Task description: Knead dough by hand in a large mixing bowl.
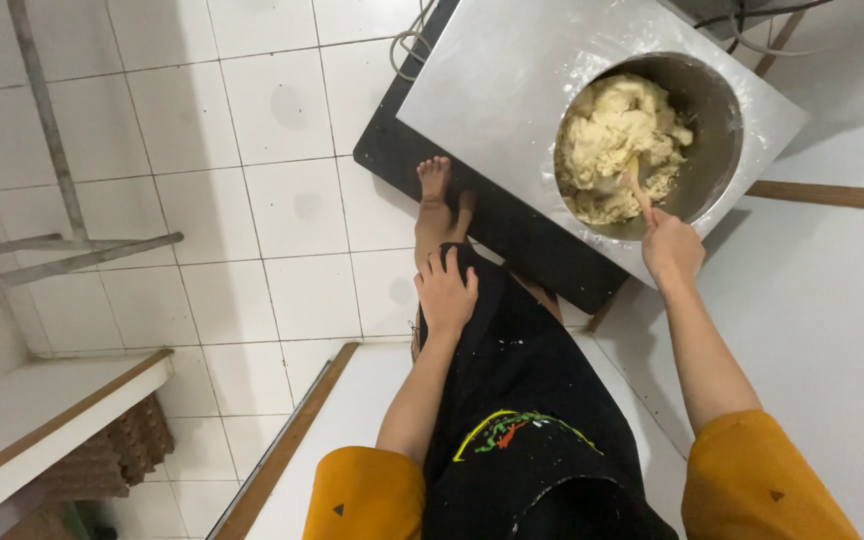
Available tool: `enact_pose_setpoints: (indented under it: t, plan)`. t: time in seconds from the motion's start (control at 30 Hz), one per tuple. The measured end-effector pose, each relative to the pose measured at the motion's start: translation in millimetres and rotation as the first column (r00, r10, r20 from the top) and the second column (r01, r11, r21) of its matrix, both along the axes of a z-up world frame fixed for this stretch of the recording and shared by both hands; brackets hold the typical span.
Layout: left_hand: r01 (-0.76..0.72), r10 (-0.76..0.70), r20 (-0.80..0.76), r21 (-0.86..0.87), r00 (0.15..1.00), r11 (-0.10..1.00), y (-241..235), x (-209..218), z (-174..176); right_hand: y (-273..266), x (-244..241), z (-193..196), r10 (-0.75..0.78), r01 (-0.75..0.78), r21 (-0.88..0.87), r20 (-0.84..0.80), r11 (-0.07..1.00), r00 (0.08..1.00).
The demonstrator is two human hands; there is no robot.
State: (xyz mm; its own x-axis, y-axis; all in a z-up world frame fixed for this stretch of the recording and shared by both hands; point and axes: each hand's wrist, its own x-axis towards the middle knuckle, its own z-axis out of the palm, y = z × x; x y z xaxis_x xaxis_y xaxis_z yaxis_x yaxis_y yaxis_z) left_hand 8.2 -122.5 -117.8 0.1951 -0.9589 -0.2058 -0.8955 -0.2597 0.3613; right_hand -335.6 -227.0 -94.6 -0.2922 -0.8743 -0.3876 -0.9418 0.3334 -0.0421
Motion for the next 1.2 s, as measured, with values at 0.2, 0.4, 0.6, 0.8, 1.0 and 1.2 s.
enact_pose_setpoints:
  t: [0.2, 0.4, 0.6, 0.8, 1.0, 1.2]
  plan:
    - [-0.004, 0.004, -0.019, 0.016, 1.000, 1.000, -5, -3, 8, 16, -27, -48, -0.007, 0.009, -0.096, 0.013, 0.995, 1.000]
    - [0.003, -0.002, -0.020, 0.033, 1.000, 0.999, -4, -1, 7, 14, -67, 5, -0.154, 0.149, -0.116, -0.038, 0.982, 0.987]
    - [0.004, -0.004, -0.017, 0.021, 1.000, 1.000, -5, -1, 13, 57, -80, 61, -0.165, 0.169, -0.226, 0.038, 0.959, 0.986]
    - [0.014, -0.014, 0.015, -0.025, 1.000, 1.000, -2, -2, 5, 46, -26, 57, -0.206, 0.219, -0.131, 0.104, 0.967, 0.973]
    - [0.027, -0.026, 0.015, -0.019, 1.000, 0.999, -6, -1, 10, 5, 16, 11, -0.153, 0.176, -0.145, 0.154, 0.974, 0.976]
    - [0.024, -0.024, 0.002, 0.022, 1.000, 0.999, -8, -6, 11, -8, -13, -13, 0.020, -0.021, 0.013, 0.039, 1.000, 0.999]
